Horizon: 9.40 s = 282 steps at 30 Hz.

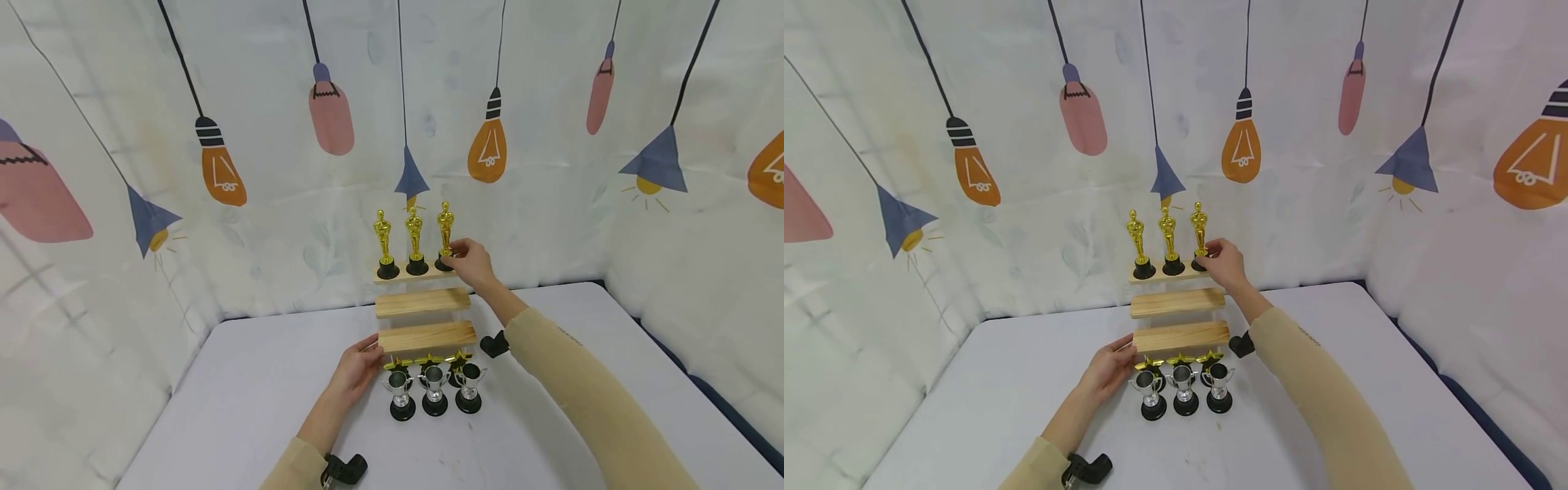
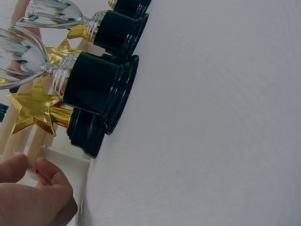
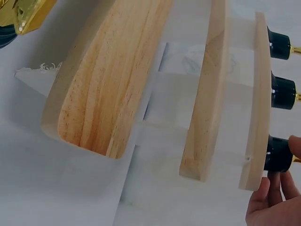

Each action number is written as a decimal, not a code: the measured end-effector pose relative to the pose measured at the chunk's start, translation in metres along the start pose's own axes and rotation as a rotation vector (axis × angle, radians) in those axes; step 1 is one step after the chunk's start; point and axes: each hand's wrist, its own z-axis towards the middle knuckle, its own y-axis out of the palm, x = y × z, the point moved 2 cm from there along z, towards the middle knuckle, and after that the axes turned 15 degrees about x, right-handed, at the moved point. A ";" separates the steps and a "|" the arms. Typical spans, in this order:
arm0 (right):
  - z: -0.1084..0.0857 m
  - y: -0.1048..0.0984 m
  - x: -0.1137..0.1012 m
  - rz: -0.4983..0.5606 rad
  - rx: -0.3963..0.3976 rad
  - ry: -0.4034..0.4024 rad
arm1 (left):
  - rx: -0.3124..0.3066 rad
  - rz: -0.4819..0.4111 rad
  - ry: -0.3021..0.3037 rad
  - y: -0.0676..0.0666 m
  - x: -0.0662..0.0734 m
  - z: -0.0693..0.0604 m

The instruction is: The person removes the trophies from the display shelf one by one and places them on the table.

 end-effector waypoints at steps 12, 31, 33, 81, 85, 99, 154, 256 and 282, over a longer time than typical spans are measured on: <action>-0.003 0.000 0.001 -0.035 -0.040 -0.003 | 0.003 -0.012 0.000 -0.001 -0.004 0.000; -0.008 -0.009 -0.001 0.019 -0.062 -0.030 | -0.030 -0.046 0.029 0.001 -0.001 0.000; -0.008 -0.009 -0.001 0.020 -0.067 -0.032 | -0.029 -0.048 0.025 0.001 0.000 0.000; -0.078 -0.030 -0.012 0.098 -0.242 -0.025 | -0.005 -0.035 0.007 -0.001 -0.002 0.002; -0.084 -0.030 -0.011 0.099 -0.262 -0.040 | -0.006 -0.032 0.013 -0.002 -0.003 0.002; -0.100 -0.040 -0.009 0.048 -0.270 0.004 | -0.016 -0.041 0.019 0.001 -0.001 0.001; -0.201 -0.028 -0.026 0.236 -0.548 0.004 | -0.035 -0.049 0.024 -0.001 0.001 -0.001; -0.256 0.030 0.043 0.079 -0.532 0.017 | -0.007 -0.003 0.005 -0.003 -0.004 0.005; -0.255 0.034 0.041 0.060 -0.473 -0.125 | -0.007 -0.006 0.004 -0.003 -0.002 0.000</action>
